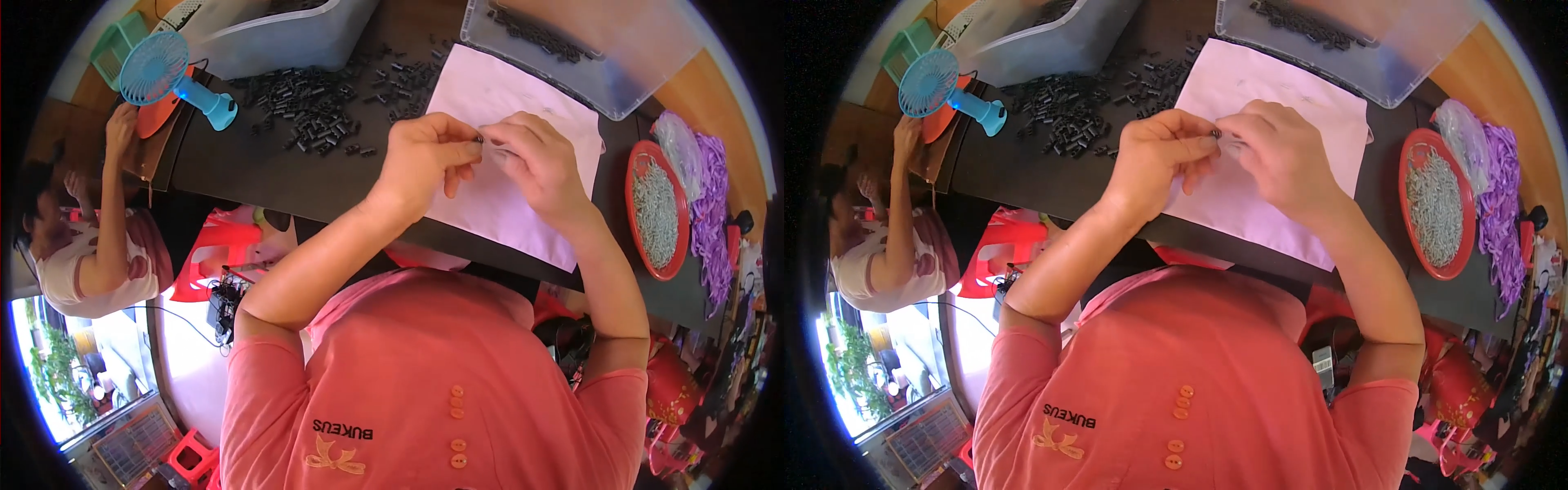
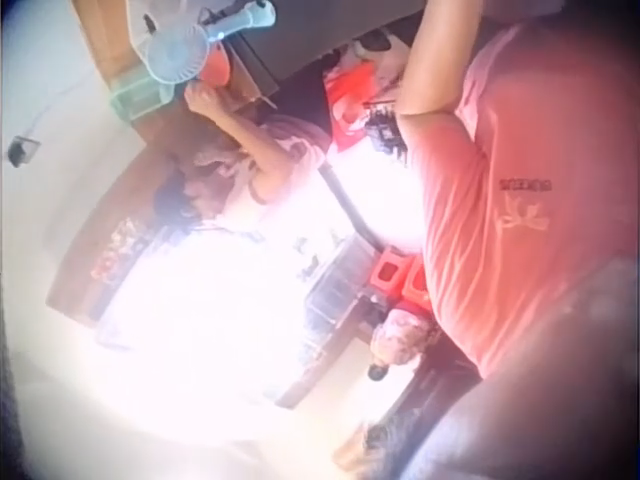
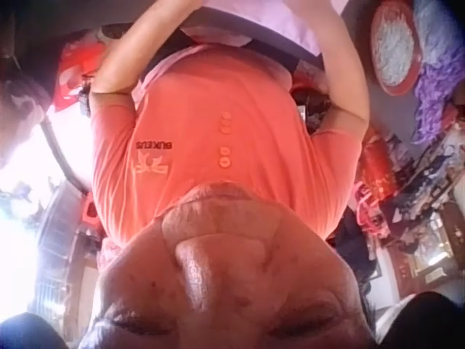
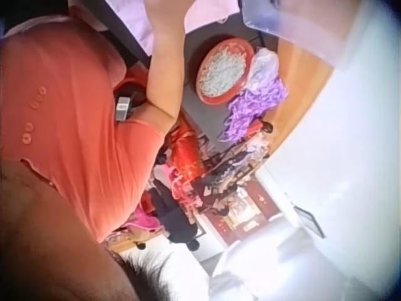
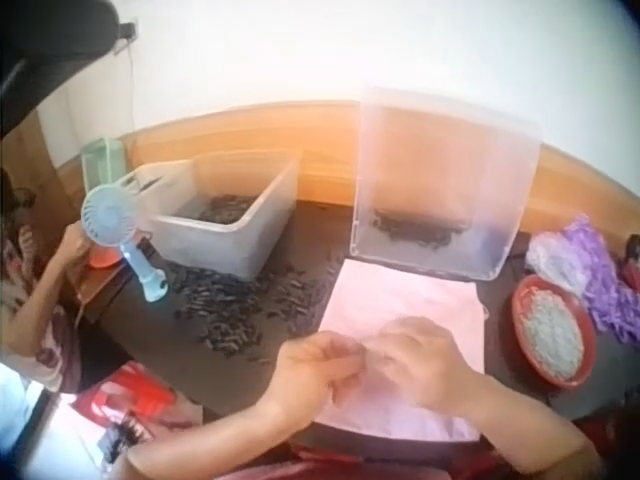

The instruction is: The person assembles plastic buckle components by hand by repeatedly picking up plastic pieces and inserting small metal pins into them over a cloth.

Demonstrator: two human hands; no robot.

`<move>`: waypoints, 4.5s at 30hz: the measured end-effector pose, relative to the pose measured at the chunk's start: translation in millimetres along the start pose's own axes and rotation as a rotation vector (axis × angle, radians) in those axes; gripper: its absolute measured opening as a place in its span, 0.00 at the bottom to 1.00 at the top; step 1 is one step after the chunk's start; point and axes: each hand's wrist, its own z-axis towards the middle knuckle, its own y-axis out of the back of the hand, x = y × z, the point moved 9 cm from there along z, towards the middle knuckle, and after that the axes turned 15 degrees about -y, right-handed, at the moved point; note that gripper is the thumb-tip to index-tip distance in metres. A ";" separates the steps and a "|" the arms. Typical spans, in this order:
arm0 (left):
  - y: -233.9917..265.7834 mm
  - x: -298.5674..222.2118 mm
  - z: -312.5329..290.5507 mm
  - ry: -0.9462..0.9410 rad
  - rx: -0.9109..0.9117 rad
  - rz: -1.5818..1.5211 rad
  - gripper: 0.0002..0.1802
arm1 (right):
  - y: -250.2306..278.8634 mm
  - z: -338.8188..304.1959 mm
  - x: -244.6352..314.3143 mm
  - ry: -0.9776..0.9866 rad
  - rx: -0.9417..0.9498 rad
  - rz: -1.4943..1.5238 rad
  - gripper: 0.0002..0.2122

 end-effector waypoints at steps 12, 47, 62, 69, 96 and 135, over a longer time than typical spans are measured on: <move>-1.1 -1.1 -13.0 -0.178 0.162 0.232 0.06 | -29.1 46.2 -30.1 -0.336 0.268 0.182 0.04; -4.6 -8.2 -11.0 -0.275 0.226 0.326 0.08 | -169.3 143.2 -9.1 0.028 0.299 -0.245 0.06; 14.8 -4.1 -6.1 -0.076 -0.057 -0.109 0.05 | -42.8 48.7 -56.6 -0.721 0.240 0.683 0.08; -1.5 -9.3 -4.3 -0.069 0.002 -0.102 0.05 | -21.8 7.2 -42.0 -0.754 0.182 0.825 0.08; -13.5 5.2 4.1 -0.141 -0.095 0.114 0.04 | -7.0 -9.4 -58.4 -0.491 0.009 0.417 0.05; -26.3 4.8 0.7 -0.108 0.043 -0.117 0.07 | -7.7 -8.7 -52.1 -0.557 0.084 0.778 0.06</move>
